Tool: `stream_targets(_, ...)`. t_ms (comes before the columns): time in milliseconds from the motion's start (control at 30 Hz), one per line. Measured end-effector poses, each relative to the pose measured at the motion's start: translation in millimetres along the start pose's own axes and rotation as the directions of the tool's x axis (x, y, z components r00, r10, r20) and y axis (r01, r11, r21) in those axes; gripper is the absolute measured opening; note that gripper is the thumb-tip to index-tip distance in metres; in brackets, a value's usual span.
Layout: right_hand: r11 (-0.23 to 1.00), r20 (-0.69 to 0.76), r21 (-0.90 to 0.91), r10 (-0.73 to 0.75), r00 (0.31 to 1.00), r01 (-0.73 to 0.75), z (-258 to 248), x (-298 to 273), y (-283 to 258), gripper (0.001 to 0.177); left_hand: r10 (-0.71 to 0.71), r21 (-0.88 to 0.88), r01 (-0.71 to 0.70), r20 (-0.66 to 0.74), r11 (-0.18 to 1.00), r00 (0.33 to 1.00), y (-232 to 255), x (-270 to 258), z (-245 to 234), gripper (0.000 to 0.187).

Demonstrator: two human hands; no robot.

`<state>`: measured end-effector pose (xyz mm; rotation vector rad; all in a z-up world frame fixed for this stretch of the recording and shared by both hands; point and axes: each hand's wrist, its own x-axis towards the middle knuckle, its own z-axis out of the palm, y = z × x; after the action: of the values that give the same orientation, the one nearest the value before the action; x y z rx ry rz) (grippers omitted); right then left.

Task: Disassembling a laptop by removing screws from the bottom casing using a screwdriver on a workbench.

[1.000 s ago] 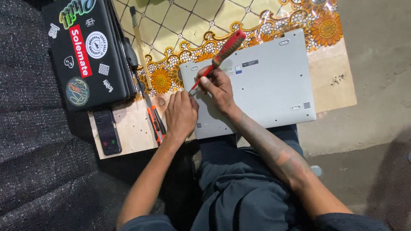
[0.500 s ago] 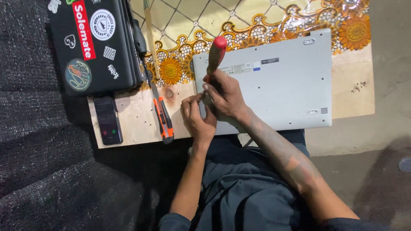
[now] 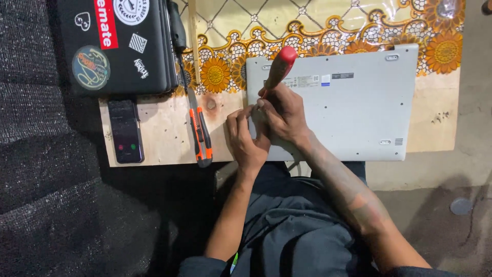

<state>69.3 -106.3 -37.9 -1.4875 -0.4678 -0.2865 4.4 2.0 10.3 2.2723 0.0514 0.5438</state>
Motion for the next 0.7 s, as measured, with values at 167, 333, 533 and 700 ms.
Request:
stream_targets(167,1.000,0.035,-0.018,-0.019,0.999,0.020,-1.3,-1.2,-1.1,0.010,-0.009,0.009,0.009,0.011,1.000,1.000,4.9,4.9,-5.3,0.017)
stream_targets(333,0.996,0.062,0.008,-0.091,0.994,0.091,4.4,7.1,-14.2,0.009,-0.028,0.003,0.028,0.009,1.000,1.000,0.0,1.4,-5.5,0.017)
stream_targets(533,0.989,0.112,-0.043,-0.136,0.984,0.141,5.2,11.7,-16.9,0.008,-0.016,0.000,0.016,-0.017,1.000,1.000,-15.5,-5.1,1.9,0.020)
stream_targets(700,1.000,0.060,0.002,-0.021,0.998,0.021,4.7,9.2,-20.3,0.011,0.012,0.014,-0.012,-0.022,1.000,1.000,-19.1,-8.8,5.1,0.027)
